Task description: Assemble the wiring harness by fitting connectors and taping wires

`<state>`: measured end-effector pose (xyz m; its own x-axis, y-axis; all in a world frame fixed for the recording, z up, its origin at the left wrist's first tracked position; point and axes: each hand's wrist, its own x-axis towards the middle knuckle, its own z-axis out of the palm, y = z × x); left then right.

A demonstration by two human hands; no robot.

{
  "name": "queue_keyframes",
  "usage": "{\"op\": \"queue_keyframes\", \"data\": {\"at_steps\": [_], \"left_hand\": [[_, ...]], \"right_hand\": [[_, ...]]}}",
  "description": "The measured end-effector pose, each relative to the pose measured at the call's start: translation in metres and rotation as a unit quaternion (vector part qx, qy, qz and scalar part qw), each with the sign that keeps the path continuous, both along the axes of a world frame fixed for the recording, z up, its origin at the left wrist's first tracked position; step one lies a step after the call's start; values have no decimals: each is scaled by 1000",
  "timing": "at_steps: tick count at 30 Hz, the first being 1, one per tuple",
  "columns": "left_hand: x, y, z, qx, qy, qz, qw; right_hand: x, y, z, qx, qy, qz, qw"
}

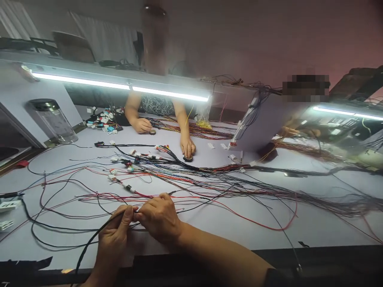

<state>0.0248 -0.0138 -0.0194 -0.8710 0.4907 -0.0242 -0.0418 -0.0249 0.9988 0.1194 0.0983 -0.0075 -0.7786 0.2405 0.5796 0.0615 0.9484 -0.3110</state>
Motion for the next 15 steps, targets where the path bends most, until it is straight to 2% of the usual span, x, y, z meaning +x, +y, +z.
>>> {"op": "queue_keyframes", "data": {"at_steps": [5, 8, 12, 15], "left_hand": [[6, 0, 10, 23, -57, -11, 998], [10, -6, 19, 53, -144, -21, 988], [8, -19, 30, 45, -275, 27, 960], [0, -29, 37, 27, -318, 63, 946]], "right_hand": [[-1, -1, -4, -75, 6, 3, 997], [-4, 1, -11, -96, 21, 4, 995], [-8, 3, -17, -94, 20, 2, 995], [-9, 3, -20, -96, 45, 4, 994]]}}
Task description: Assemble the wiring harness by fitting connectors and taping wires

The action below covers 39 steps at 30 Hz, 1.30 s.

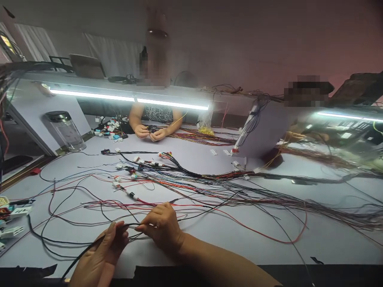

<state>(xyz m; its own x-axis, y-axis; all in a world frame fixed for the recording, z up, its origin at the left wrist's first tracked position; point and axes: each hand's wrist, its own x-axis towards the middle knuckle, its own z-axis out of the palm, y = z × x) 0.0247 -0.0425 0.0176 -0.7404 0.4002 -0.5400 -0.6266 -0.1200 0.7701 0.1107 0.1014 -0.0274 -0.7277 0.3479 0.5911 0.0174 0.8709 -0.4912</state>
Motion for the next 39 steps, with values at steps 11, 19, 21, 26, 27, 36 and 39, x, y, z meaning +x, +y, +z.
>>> {"op": "queue_keyframes", "data": {"at_steps": [11, 19, 21, 26, 27, 36, 39], "left_hand": [[-20, 2, 29, -166, 244, -62, 953], [-15, -1, 10, -96, 178, -71, 977], [-15, -4, 10, -59, 114, -45, 991], [-12, -3, 12, -47, 47, 2, 998], [-12, -2, 12, -44, 49, 9, 998], [-13, -2, 3, -55, 82, -4, 995], [-12, -3, 7, -52, 87, 5, 995]], "right_hand": [[-1, -11, 2, 57, 31, -11, 998], [0, -25, 3, 69, 26, 29, 997], [0, -23, 3, 72, 59, 20, 995], [-2, -21, -1, 65, 87, 12, 994], [-2, -21, -2, 63, 88, 15, 994], [-2, -20, -7, 62, 86, 17, 994], [-3, -21, -9, 66, 97, 17, 993]]}}
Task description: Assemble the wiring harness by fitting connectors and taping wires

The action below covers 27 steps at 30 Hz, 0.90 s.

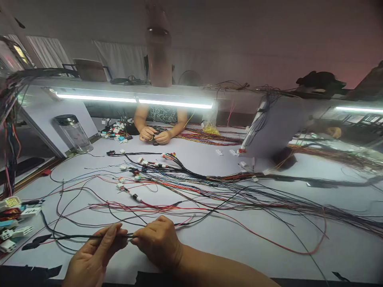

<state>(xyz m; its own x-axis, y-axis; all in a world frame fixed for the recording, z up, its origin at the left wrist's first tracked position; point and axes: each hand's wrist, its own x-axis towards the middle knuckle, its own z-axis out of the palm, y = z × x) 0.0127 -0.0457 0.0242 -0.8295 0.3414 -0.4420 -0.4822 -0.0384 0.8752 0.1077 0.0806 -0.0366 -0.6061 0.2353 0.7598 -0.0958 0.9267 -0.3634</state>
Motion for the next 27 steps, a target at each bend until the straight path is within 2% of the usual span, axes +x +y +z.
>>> {"op": "queue_keyframes", "data": {"at_steps": [6, 15, 23, 27], "left_hand": [[0, 1, 3, -4, -2, 9, 1000], [-3, -2, -6, 3, 13, -9, 1000], [-10, -5, -18, 11, 10, -29, 999], [-9, -4, -17, 12, 9, -28, 1000]], "right_hand": [[-1, -2, -3, -2, 5, 1, 1000], [6, -1, 10, -14, 5, 11, 1000], [4, -3, 9, -21, -11, 10, 1000], [4, -1, 8, -22, -11, 9, 1000]]}}
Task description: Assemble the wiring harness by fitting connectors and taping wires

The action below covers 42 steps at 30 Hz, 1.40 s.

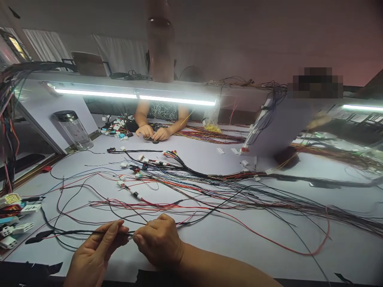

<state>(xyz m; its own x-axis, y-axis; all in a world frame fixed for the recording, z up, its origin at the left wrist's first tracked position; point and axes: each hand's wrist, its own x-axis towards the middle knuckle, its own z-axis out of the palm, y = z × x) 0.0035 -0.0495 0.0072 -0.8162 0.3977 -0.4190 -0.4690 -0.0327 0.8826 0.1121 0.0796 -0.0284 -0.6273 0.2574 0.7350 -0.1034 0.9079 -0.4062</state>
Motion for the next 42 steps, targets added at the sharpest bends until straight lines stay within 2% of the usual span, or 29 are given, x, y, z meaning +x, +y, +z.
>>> {"op": "queue_keyframes", "data": {"at_steps": [7, 20, 28, 36, 42], "left_hand": [[5, 5, 9, -4, -6, 13, 1000], [5, 5, 9, -9, -8, 6, 1000], [11, 9, 18, -17, 22, 39, 999], [10, 10, 11, -21, 48, 40, 998], [9, 5, -7, -38, 102, 37, 993]], "right_hand": [[0, 0, 0, -5, 3, 0, 1000], [0, -1, -2, 6, -54, 7, 999], [-4, 0, -8, 15, -53, 2, 998], [-1, 1, -4, 0, -27, -19, 999], [-3, 1, -7, 14, -47, -29, 998]]}}
